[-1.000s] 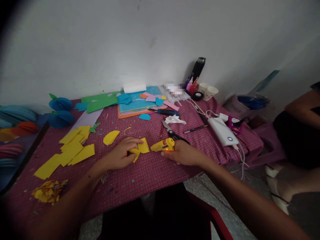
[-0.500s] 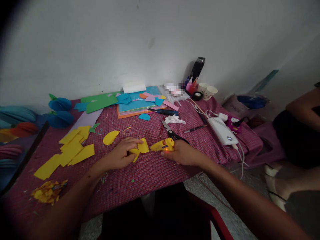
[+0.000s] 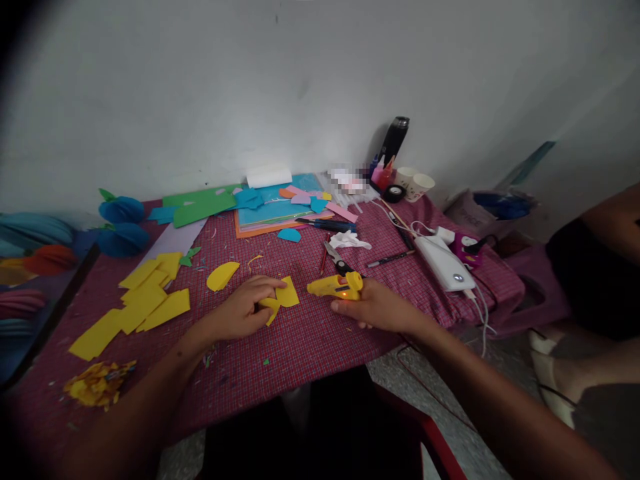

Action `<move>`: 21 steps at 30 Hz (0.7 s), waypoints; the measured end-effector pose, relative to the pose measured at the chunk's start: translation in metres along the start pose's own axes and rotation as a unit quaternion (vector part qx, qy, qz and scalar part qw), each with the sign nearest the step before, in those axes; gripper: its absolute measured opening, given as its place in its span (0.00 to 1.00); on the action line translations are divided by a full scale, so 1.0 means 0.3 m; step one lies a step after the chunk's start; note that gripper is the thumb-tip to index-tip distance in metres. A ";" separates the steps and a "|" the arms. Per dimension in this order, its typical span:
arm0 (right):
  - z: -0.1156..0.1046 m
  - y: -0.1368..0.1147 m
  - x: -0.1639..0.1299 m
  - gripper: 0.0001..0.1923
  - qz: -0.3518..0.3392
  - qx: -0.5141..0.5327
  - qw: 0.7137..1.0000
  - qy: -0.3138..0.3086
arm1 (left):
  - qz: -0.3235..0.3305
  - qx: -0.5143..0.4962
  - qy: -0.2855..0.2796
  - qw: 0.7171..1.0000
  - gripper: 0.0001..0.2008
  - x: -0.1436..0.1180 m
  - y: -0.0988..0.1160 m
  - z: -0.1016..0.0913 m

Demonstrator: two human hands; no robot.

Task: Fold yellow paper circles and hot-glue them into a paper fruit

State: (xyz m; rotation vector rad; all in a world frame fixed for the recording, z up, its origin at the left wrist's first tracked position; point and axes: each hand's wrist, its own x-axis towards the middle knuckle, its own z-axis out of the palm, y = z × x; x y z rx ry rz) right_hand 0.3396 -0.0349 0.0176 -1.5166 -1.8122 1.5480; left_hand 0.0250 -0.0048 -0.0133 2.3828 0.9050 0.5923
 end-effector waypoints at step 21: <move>-0.235 0.119 0.089 0.24 0.090 -0.064 0.979 0.171 | -0.041 -0.058 -0.006 0.997 0.05 -0.004 0.007 -0.018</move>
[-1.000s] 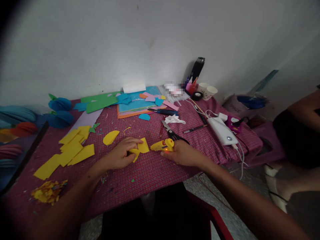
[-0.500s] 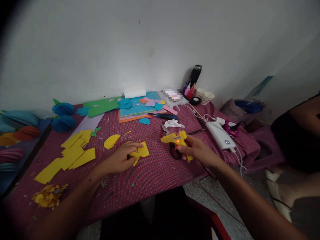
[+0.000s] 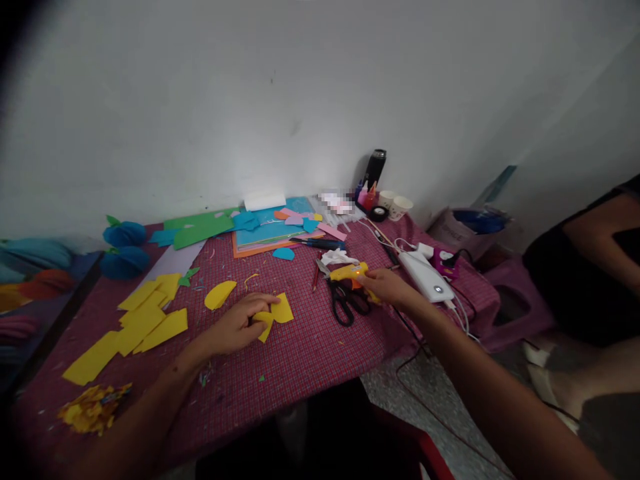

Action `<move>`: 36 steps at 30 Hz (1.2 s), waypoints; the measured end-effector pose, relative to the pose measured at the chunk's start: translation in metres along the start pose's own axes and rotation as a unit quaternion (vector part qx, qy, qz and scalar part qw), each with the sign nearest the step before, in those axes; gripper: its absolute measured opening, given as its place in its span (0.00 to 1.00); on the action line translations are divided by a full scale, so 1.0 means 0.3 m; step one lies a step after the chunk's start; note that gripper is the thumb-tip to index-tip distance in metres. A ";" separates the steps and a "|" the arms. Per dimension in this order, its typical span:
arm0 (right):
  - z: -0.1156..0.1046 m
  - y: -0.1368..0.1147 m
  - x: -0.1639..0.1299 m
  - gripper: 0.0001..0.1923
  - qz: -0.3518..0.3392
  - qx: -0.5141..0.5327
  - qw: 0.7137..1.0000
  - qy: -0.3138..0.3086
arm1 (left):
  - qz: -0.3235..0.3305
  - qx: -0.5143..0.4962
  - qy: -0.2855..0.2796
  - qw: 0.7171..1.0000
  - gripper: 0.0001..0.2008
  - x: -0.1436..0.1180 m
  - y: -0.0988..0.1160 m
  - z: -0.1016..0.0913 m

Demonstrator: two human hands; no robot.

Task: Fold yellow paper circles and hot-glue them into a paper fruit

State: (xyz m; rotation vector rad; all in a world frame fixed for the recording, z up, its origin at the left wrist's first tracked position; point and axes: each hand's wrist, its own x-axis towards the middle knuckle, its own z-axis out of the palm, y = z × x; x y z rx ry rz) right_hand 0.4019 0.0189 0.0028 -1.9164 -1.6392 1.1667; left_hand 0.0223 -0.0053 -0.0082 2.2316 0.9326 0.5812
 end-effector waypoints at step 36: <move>0.495 -0.127 -0.221 0.07 -0.322 0.013 0.939 0.122 | -0.273 -0.299 0.147 0.903 0.14 0.031 0.028 0.052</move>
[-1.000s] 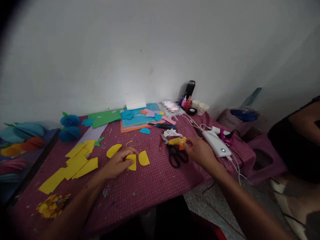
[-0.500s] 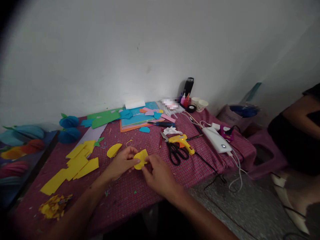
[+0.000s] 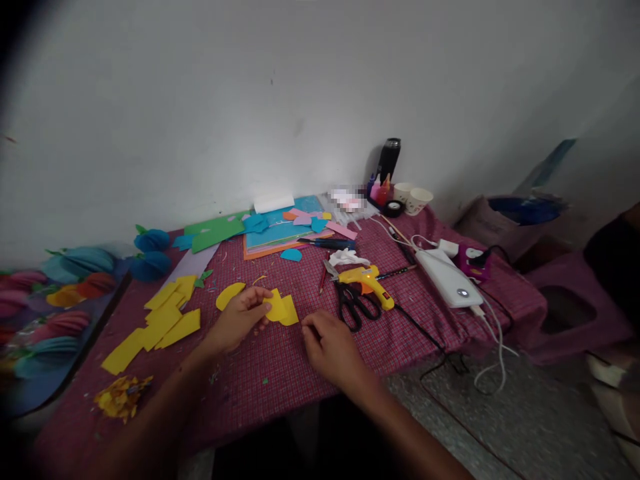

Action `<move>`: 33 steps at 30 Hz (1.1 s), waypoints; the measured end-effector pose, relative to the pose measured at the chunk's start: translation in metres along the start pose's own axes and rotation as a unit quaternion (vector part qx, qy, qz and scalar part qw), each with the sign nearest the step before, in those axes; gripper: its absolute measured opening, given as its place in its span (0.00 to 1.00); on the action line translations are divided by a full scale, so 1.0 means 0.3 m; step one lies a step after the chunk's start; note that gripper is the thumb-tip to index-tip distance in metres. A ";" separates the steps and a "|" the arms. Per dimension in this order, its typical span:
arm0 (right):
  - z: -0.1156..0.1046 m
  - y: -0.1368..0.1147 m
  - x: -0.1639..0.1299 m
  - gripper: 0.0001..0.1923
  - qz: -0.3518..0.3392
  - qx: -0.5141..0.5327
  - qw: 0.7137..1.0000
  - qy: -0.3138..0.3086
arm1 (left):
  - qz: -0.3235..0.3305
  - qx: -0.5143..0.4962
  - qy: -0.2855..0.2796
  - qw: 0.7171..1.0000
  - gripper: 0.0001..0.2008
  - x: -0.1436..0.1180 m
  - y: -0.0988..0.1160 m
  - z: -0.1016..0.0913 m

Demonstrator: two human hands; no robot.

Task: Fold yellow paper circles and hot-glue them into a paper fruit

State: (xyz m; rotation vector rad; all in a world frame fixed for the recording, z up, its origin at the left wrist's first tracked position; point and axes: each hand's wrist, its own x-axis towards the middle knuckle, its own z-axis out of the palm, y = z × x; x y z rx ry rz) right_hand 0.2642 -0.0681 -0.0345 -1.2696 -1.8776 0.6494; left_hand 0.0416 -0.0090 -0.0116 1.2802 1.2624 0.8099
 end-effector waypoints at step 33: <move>-0.012 0.014 -0.005 0.08 -0.025 -0.011 0.998 -0.053 | -0.050 0.125 -0.135 0.982 0.06 0.064 0.066 0.030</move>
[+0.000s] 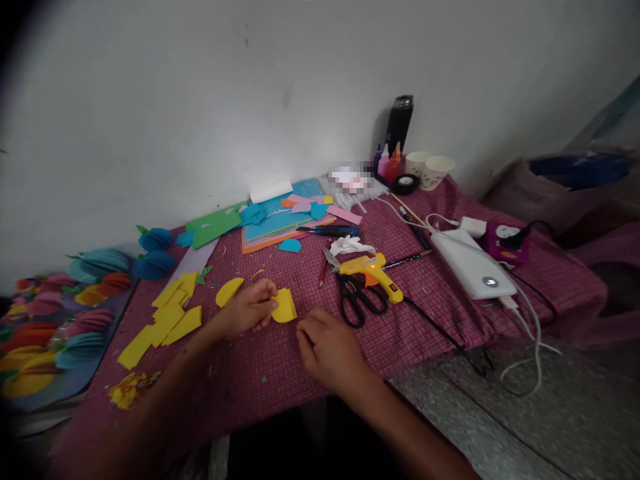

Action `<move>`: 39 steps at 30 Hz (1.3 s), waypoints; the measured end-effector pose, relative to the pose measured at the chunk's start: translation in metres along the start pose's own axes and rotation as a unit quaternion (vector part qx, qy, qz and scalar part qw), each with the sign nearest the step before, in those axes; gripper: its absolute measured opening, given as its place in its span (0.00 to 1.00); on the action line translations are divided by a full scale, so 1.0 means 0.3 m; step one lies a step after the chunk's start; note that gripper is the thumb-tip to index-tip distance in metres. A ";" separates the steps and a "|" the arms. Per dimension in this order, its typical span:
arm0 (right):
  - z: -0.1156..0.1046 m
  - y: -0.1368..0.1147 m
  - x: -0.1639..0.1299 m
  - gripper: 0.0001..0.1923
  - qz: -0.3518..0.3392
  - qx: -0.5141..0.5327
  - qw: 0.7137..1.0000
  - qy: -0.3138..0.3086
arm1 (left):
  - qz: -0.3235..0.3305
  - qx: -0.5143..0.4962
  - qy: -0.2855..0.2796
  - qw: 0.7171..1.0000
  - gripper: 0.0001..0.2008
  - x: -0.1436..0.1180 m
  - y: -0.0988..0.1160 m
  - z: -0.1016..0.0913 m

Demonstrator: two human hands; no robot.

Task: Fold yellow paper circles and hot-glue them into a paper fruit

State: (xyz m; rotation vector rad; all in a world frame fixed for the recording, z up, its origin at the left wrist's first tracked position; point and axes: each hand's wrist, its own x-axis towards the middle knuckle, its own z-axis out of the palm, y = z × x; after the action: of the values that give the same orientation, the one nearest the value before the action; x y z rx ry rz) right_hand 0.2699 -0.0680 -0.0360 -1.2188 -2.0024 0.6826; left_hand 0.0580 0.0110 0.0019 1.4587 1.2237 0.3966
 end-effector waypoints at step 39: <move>-0.023 -0.055 0.010 0.13 -0.087 -0.183 0.973 -0.108 | -0.069 0.051 0.043 0.995 0.07 0.039 0.013 0.022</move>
State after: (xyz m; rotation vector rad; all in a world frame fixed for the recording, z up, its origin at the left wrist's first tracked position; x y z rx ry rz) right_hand 0.2653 -0.0718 -0.0189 -1.1935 -2.4643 0.3813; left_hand 0.0697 0.0179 -0.0012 1.4456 1.4230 0.3085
